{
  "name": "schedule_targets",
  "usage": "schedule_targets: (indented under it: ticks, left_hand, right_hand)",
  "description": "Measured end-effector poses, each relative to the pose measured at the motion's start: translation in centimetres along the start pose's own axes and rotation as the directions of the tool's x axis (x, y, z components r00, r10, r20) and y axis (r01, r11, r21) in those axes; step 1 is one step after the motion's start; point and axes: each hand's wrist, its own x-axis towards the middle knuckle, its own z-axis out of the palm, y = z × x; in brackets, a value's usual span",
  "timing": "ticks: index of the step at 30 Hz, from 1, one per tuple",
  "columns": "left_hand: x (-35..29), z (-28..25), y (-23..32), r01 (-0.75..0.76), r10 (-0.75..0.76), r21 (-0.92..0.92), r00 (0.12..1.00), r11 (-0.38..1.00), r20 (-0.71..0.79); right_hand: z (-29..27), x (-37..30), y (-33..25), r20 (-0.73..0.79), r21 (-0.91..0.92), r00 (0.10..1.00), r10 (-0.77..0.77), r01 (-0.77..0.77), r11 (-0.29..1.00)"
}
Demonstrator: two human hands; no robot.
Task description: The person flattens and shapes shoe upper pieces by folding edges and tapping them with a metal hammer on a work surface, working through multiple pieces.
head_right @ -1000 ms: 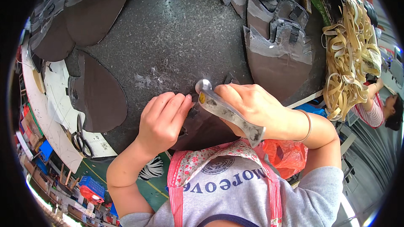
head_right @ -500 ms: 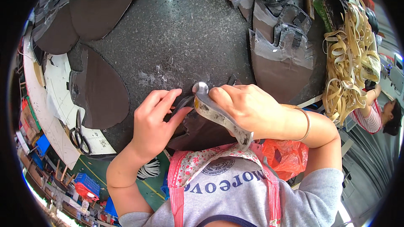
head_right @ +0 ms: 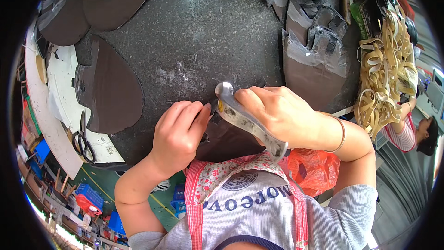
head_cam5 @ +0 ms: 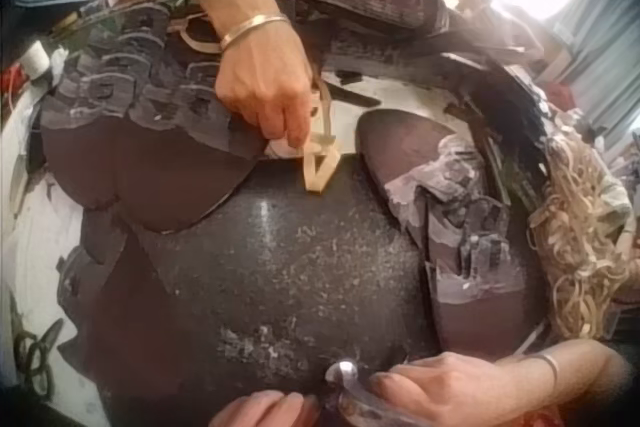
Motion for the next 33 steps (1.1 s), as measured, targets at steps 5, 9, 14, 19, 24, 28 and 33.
schedule_targets:
  ticks: [5, 9, 14, 19, 24, 28, 33]
  left_hand:
    - [0.0, -0.1, 0.4, -0.032, 0.031, 0.073, 0.999, 0.997, 0.024]
    - [-0.2, 0.2, 0.6, -0.015, 0.015, 0.083, 1.0, 0.996, 0.006]
    - [-0.7, 0.1, 0.1, 0.117, -0.12, -0.072, 0.992, 0.99, -0.032]
    - [-1.7, 0.6, -0.4, 0.095, -0.114, -0.133, 0.983, 0.987, -0.143]
    - [-2.1, 0.9, 0.4, -0.022, 0.039, 0.149, 0.993, 0.989, -0.115]
    - [-1.9, 1.1, 0.8, -0.027, 0.045, 0.178, 0.994, 0.984, -0.098]
    - [-2.4, 0.8, -0.1, 0.098, -0.116, -0.096, 0.974, 0.99, -0.196]
  right_hand:
    - [0.0, 0.4, 0.2, 0.077, 0.02, 0.996, -0.039, 0.038, 0.999]
    - [0.1, 0.3, 0.1, 0.077, 0.0, 0.996, -0.052, 0.052, 0.999]
    - [0.5, 0.6, -0.2, 0.148, -0.015, 0.988, -0.038, 0.041, 0.999]
    - [0.0, 0.9, -0.2, 0.16, -0.038, 0.986, -0.036, 0.043, 0.998]
    - [-0.4, 1.3, -0.4, 0.155, -0.007, 0.986, -0.063, 0.065, 0.998]
    - [-0.3, 1.4, -0.7, 0.142, 0.034, 0.988, -0.059, 0.055, 0.998]
    - [-0.3, 2.1, -1.0, 0.265, 0.02, 0.964, -0.029, 0.025, 0.999]
